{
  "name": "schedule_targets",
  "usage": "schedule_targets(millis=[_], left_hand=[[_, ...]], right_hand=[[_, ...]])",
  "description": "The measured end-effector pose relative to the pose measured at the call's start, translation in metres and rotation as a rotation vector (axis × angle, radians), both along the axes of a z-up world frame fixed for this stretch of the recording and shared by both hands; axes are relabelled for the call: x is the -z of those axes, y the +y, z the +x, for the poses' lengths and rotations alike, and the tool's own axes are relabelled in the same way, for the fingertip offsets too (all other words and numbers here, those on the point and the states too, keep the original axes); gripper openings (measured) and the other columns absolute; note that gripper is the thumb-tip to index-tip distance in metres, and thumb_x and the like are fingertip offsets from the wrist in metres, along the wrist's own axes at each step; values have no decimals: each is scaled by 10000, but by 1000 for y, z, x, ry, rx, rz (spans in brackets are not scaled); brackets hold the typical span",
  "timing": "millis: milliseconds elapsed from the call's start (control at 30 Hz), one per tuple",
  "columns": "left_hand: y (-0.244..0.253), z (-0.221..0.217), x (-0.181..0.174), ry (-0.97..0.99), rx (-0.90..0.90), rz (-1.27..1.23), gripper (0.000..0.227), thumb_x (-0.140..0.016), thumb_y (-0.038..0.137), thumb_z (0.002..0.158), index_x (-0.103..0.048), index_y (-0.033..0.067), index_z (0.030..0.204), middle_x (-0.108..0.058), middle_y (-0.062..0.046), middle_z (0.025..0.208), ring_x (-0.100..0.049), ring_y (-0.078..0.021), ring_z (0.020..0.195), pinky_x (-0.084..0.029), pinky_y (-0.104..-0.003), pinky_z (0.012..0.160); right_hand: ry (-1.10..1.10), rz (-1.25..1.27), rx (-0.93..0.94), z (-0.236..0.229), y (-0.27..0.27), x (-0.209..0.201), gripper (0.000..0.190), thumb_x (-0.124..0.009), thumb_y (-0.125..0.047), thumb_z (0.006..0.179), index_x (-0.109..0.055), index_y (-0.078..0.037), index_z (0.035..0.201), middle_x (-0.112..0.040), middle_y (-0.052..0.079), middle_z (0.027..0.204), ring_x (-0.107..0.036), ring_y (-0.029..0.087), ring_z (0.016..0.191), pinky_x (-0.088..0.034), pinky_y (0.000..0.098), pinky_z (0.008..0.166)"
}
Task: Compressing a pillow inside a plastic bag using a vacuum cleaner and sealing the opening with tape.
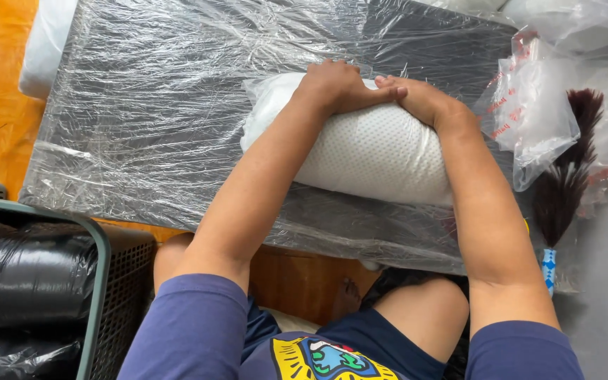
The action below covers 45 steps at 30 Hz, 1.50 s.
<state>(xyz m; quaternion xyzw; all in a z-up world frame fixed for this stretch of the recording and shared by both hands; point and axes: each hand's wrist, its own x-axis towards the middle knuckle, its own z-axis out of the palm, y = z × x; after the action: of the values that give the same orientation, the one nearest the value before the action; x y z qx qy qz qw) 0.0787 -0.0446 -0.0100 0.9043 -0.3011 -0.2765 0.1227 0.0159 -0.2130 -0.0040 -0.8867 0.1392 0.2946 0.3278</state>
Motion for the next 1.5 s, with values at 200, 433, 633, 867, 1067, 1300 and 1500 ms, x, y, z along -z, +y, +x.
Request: schedule_targets(millis=[200,433,633,867,1067,1300,1500], left_hand=[[11,-12,18,-182,14,-173,1202,-205,998,702,-633,53,1309,-634,-231,1307,-546,-406,1262,-355,-615,1028],[44,-57,19,-387,2,-517,978,-313,909,838,-644,26,1094,-678,-165,1034,-593,-336,1042,-367,-567,984],[65,-93,8,-458,230,-288,1440,-409,1066,683,-280,-60,1571,-560,-254,1372,-492,-390,1296,-405,-551,1030],[63,-118,-41,-814,651,14,1479,-399,1204,496,-667,-41,1248,-383,-242,1646,-131,-390,1587,59,-618,1241],[76,-124,-19,-557,545,-182,1716,-526,1151,444,-198,-87,1586,-602,-249,1377,-587,-351,1282,-348,-550,1089],[89,-147,3,-685,485,-250,1491,-627,1082,431,-571,-57,1391,-668,-173,1199,-579,-335,1195,-104,-680,1212],[95,-156,21,-694,468,-287,1413,-643,1038,437,-551,-31,1356,-608,-171,1160,-550,-347,1174,-243,-683,1156]], right_hand=[[-4,-187,-86,-9,18,-22,743,-249,-631,1042,-705,-51,1128,-558,206,1388,-536,388,1254,-376,526,1079],[-84,-203,31,-55,47,-37,713,-321,-661,959,-426,-157,1453,-426,166,1535,-394,342,1387,-294,479,1102],[-701,-405,-220,-93,17,47,629,-391,-646,1041,-704,-135,1232,-644,147,1062,-595,349,1097,-396,501,976],[-1183,-569,-296,-145,23,71,677,-435,-727,1008,-728,-150,1207,-570,84,953,-609,274,973,-433,478,967],[-1251,-563,-300,-167,38,65,730,-439,-707,1004,-727,-84,1253,-598,124,978,-624,296,993,-443,484,1027],[-1006,-596,-398,-193,58,15,1187,-565,-875,821,-416,64,1532,-570,226,1155,-572,408,1160,-355,554,1152],[-700,-437,-570,-189,70,-26,1201,-707,-911,657,-474,59,1324,-253,405,1581,-111,601,1505,-119,762,1175]])
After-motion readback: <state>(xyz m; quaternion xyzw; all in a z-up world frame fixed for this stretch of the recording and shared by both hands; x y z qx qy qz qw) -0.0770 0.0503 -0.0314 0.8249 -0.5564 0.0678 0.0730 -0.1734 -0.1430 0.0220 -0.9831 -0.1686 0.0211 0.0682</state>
